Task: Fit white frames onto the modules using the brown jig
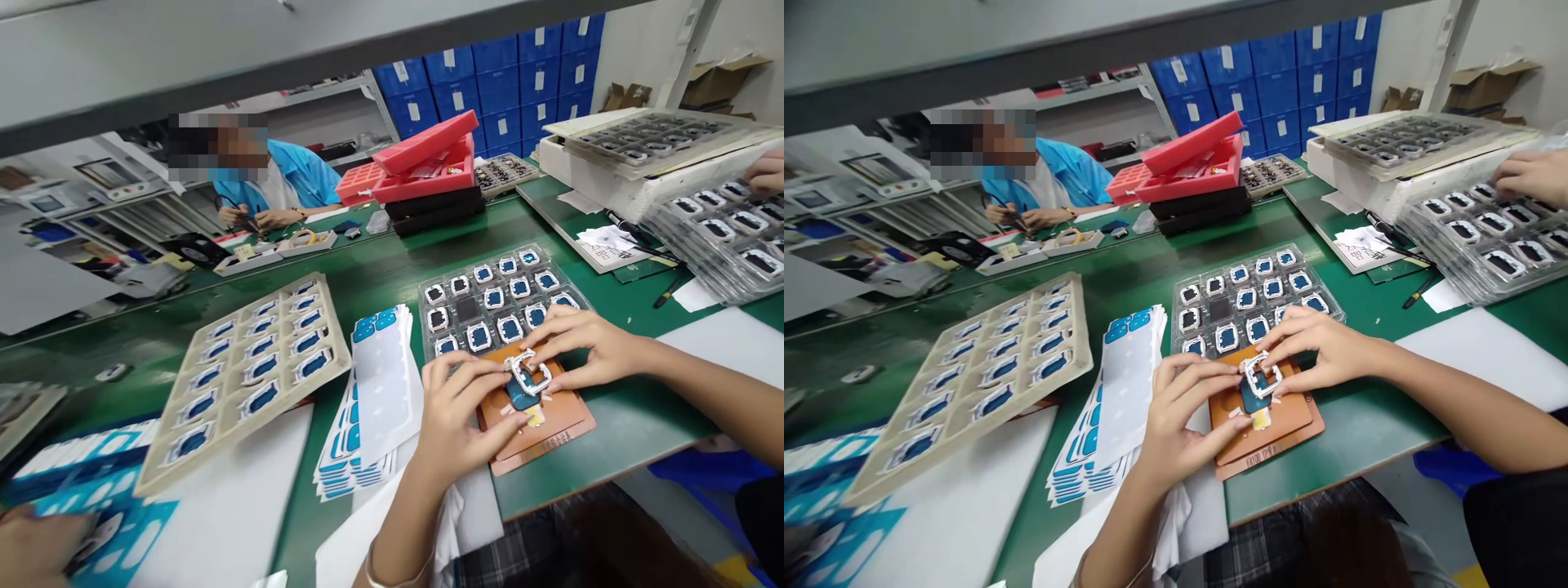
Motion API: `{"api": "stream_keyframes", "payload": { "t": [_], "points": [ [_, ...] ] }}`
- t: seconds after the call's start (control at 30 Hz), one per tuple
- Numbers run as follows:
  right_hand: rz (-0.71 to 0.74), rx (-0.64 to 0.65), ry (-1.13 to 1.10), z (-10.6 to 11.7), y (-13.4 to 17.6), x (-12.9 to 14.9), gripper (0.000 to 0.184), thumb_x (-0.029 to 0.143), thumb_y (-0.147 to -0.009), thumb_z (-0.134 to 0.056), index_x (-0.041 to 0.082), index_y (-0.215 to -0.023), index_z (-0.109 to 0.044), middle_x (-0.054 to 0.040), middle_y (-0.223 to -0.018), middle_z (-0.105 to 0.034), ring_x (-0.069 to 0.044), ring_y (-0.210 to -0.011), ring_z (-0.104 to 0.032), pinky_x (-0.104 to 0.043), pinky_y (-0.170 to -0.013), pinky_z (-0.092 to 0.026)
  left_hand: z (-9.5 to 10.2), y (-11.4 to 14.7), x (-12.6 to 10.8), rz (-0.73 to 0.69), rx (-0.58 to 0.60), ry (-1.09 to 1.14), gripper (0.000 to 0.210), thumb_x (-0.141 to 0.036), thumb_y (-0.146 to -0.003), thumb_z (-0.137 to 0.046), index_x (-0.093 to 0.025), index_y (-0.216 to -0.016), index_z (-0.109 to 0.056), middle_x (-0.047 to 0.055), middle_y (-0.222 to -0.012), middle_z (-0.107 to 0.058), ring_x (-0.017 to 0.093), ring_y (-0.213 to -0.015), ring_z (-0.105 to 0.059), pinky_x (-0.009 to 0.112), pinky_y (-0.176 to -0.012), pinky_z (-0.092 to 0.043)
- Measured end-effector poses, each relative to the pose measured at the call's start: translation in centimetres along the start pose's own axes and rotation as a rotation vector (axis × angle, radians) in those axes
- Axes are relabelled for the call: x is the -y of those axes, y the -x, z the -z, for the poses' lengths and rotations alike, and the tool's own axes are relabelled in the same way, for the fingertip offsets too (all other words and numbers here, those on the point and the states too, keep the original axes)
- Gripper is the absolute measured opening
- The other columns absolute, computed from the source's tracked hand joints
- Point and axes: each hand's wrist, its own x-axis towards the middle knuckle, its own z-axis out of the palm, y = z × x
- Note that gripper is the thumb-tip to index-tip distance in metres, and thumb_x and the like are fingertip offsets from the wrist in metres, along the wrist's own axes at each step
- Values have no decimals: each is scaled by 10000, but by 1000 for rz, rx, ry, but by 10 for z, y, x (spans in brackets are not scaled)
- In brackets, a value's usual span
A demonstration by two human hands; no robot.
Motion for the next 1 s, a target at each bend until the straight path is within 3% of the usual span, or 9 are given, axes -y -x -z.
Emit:
{"api": "stream_keyframes", "payload": {
  "t": [0.2, 0.6, 0.9, 1.0],
  "points": [
    [-20, -37, 17, -16, -2, 13, 248, 393, -868, -687, 189, -1008, -705, -93, -1095, -693, -195, -872, -563, -386, -806, -424, -5, 0, 0, 109, 64, 45, 546, -535, -760, -731, -234, -1201, -617, 89, -1141, -687, 303, -1125, -516, 505, -961, -420],
    [-82, -16, 38, -16, -2, 16, 261, 418, -849, -704, 199, -988, -734, -96, -1164, -685, -227, -934, -497, -410, -834, -444, -6, -1, -3, 144, 82, 30, 479, -505, -777, -720, -230, -1161, -645, 89, -1167, -671, 297, -1114, -522, 514, -960, -420],
    [-80, -18, 28, -21, -3, 13, 178, 352, -814, -725, 198, -902, -731, -72, -1005, -723, -220, -869, -533, -400, -789, -442, -8, 1, 0, 142, 141, 43, 403, -476, -783, -735, -225, -1093, -674, 87, -1190, -668, 304, -1133, -497, 525, -967, -416],
    [-59, -45, 40, -22, -5, 13, 187, 330, -782, -738, 188, -900, -706, -61, -975, -725, -208, -832, -540, -383, -763, -428, -10, 2, 1, 158, 104, 54, 411, -480, -774, -748, -237, -1100, -684, 78, -1158, -678, 296, -1113, -494, 513, -961, -422]
  ]
}}
